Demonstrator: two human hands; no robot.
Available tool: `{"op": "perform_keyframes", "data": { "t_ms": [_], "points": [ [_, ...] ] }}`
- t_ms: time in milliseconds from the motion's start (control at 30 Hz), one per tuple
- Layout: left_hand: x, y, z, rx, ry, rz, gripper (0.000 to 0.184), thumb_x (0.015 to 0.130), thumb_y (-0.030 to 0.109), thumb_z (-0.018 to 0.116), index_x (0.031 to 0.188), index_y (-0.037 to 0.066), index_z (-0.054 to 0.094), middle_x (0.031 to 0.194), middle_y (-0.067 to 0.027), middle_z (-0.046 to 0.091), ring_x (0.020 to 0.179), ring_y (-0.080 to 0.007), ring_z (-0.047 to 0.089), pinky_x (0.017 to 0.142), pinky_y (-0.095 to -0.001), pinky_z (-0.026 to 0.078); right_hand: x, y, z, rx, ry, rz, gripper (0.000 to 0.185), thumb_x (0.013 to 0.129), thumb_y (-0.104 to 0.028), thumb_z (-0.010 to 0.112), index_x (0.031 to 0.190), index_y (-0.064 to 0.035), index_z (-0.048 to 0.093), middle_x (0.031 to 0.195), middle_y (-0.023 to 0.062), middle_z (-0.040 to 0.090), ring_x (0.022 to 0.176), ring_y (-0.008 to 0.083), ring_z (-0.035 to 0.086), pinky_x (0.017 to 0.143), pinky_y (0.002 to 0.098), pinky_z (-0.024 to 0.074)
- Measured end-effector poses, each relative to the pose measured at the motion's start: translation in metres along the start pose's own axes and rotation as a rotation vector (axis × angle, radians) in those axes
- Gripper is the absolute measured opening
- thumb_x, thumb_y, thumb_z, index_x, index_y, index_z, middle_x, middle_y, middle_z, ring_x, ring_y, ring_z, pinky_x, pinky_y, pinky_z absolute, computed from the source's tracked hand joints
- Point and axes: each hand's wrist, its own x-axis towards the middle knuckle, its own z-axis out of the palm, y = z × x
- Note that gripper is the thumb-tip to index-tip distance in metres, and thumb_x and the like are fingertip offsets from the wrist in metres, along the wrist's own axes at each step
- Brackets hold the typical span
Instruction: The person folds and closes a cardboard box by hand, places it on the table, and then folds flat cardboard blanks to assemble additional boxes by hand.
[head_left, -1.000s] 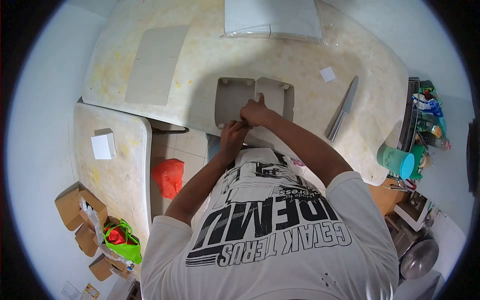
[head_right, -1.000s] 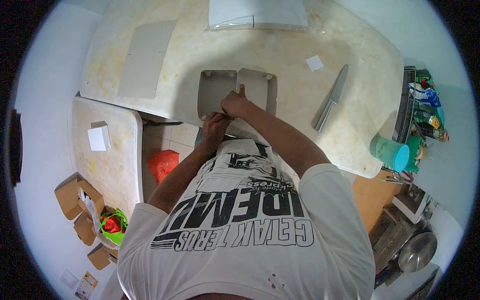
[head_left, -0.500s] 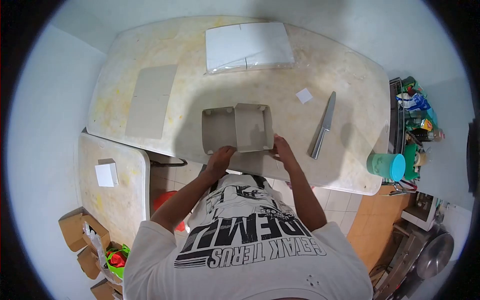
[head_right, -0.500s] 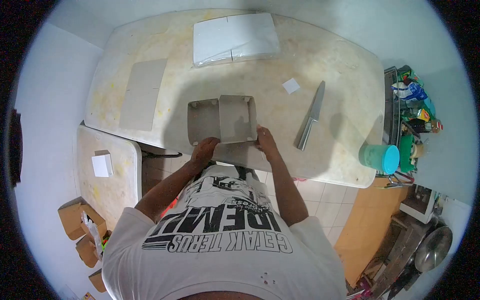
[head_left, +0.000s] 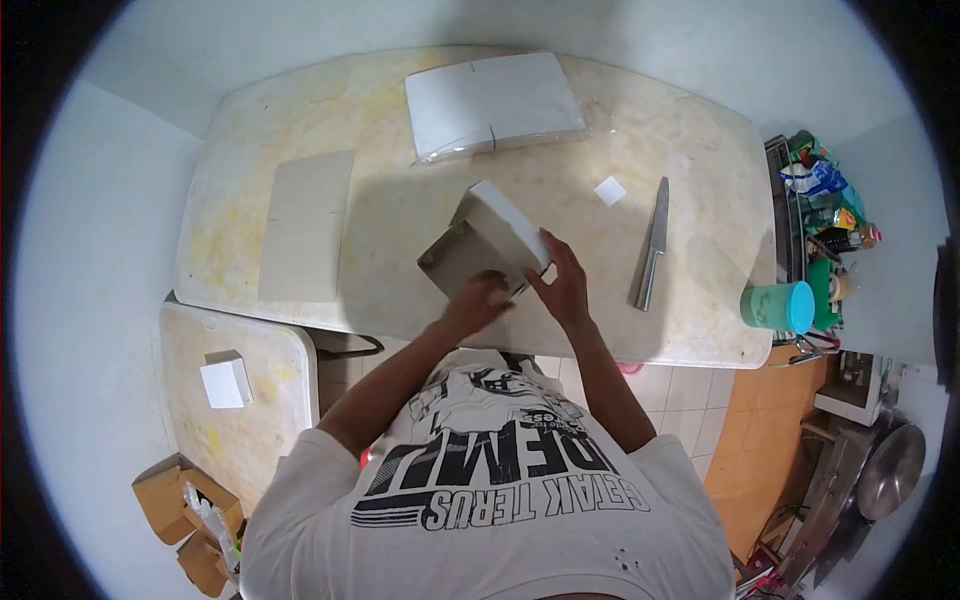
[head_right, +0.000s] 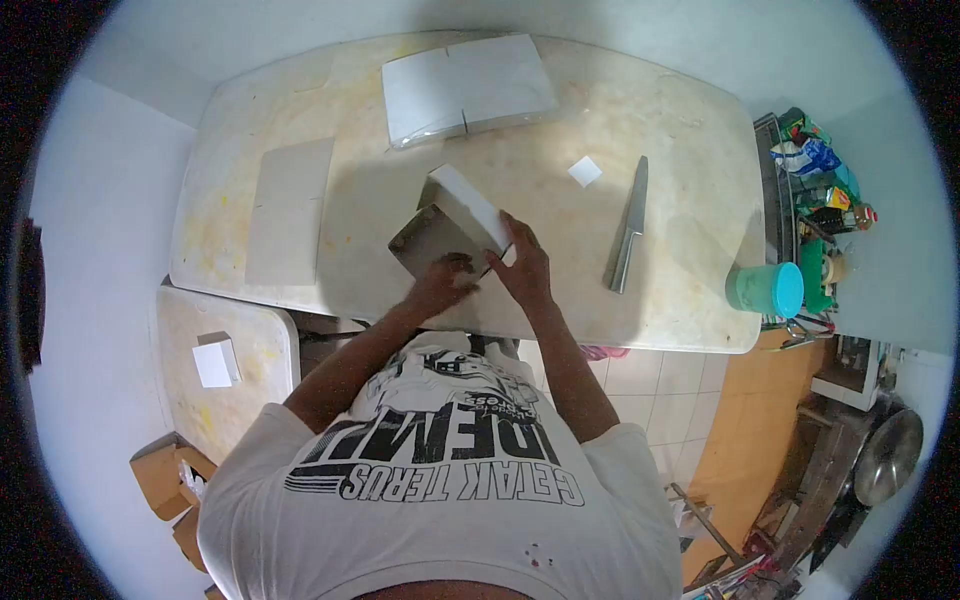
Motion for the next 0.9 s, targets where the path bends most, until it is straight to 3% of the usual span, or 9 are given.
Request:
{"op": "perform_keyframes", "data": {
  "t_ms": [33, 100, 167, 300, 400, 500, 700, 833, 900],
  "points": [
    [-0.008, -0.006, -0.023, -0.017, 0.011, 0.008, 0.038, 0.074, 0.011, 0.071, 0.108, 0.005, 0.055, 0.088, -0.0153, 0.067, 0.082, -0.0322, 0.066, 0.071, -0.04, 0.052, -0.003, -0.01, 0.001, -0.059, -0.043, -0.052, 0.065, 0.077, -0.013, 0.073, 0.135, -0.0084, 0.043, 0.128, 0.0158, 0.052, 0.115, 0.0332, 0.054, 0.093, 0.0395, 0.0485],
    [-0.018, -0.027, -0.07, -0.04, 0.138, -0.373, 0.038, 0.072, 0.012, 0.073, 0.106, 0.005, 0.059, 0.09, -0.0141, 0.067, 0.082, -0.0314, 0.066, 0.073, -0.0381, 0.052, -0.007, -0.024, 0.012, -0.122, -0.101, -0.104, 0.071, 0.075, -0.011, 0.073, 0.138, -0.0102, 0.039, 0.132, 0.0157, 0.049, 0.117, 0.0358, 0.052, 0.095, 0.0411, 0.0474],
    [-0.005, -0.048, -0.087, 0.121, 0.535, -0.161, 0.026, 0.072, 0.013, 0.073, 0.095, 0.005, 0.064, 0.086, -0.0133, 0.068, 0.081, -0.0314, 0.066, 0.072, -0.0382, 0.052, -0.014, -0.029, 0.025, -0.138, -0.156, -0.097, 0.076, 0.075, -0.009, 0.072, 0.141, -0.0108, 0.033, 0.136, 0.0154, 0.046, 0.12, 0.0376, 0.049, 0.096, 0.0433, 0.0463],
    [0.033, -0.114, -0.08, -0.175, 0.293, -0.012, 0.02, 0.078, 0.014, 0.068, 0.095, 0.005, 0.065, 0.084, -0.0168, 0.067, 0.081, -0.0336, 0.066, 0.073, -0.0389, 0.052, -0.009, -0.032, 0.048, 0.013, 0.02, -0.089, 0.084, 0.077, -0.005, 0.07, 0.145, -0.0084, 0.022, 0.141, 0.0191, 0.04, 0.12, 0.038, 0.05, 0.094, 0.0427, 0.048],
    [0.042, -0.121, -0.097, -0.08, -0.041, -0.058, 0.019, 0.085, 0.01, 0.058, 0.103, 0.006, 0.064, 0.093, -0.0178, 0.067, 0.085, -0.0364, 0.064, 0.074, -0.0398, 0.051, -0.014, -0.008, 0.065, 0.157, 0.126, 0.294, 0.073, 0.079, -0.003, 0.066, 0.141, -0.0042, 0.028, 0.124, 0.0231, 0.055, 0.105, 0.0375, 0.06, 0.083, 0.0422, 0.0517],
    [0.042, -0.138, -0.107, -0.137, -0.17, -0.031, 0.018, 0.086, 0.005, 0.056, 0.101, 0.006, 0.064, 0.09, -0.0176, 0.067, 0.084, -0.0358, 0.064, 0.074, -0.0396, 0.051, -0.011, 0.017, 0.065, -0.207, -0.162, 0.224, 0.058, 0.084, -0.002, 0.057, 0.137, -0.0029, 0.032, 0.109, 0.0248, 0.06, 0.092, 0.0437, 0.062, 0.078, 0.0476, 0.0521],
    [0.037, -0.128, -0.126, -0.085, -0.252, 0.04, 0.023, 0.085, 0.001, 0.06, 0.108, 0.003, 0.06, 0.106, -0.0163, 0.064, 0.099, -0.0327, 0.062, 0.083, -0.038, 0.051, 0.007, -0.001, 0.041, -0.184, -0.401, 0.288, 0.038, 0.086, -0.004, 0.052, 0.124, -0.0056, 0.044, 0.095, 0.0263, 0.062, 0.086, 0.0433, 0.062, 0.073, 0.0504, 0.0504],
    [0.02, -0.128, -0.115, 0.022, -0.253, -0.011, 0.039, 0.085, 0.007, 0.056, 0.124, 0.01, 0.052, 0.121, -0.0124, 0.059, 0.109, -0.0303, 0.058, 0.09, -0.0383, 0.048, -0.011, 0.01, 0.055, -0.103, -0.217, 0.072, 0.039, 0.084, -0.001, 0.051, 0.123, -0.0063, 0.046, 0.113, 0.0194, 0.06, 0.104, 0.0392, 0.058, 0.086, 0.0442, 0.0504],
    [0.005, -0.124, -0.118, 0.113, -0.309, 0.005, 0.045, 0.085, 0.008, 0.055, 0.129, 0.011, 0.048, 0.128, -0.0096, 0.056, 0.117, -0.028, 0.054, 0.097, -0.0378, 0.045, -0.039, 0.019, 0.074, -0.289, -0.207, -0.002, 0.042, 0.083, -0.001, 0.05, 0.124, -0.0084, 0.046, 0.127, 0.0131, 0.054, 0.117, 0.0327, 0.053, 0.095, 0.0392, 0.0478]
  ]
}}
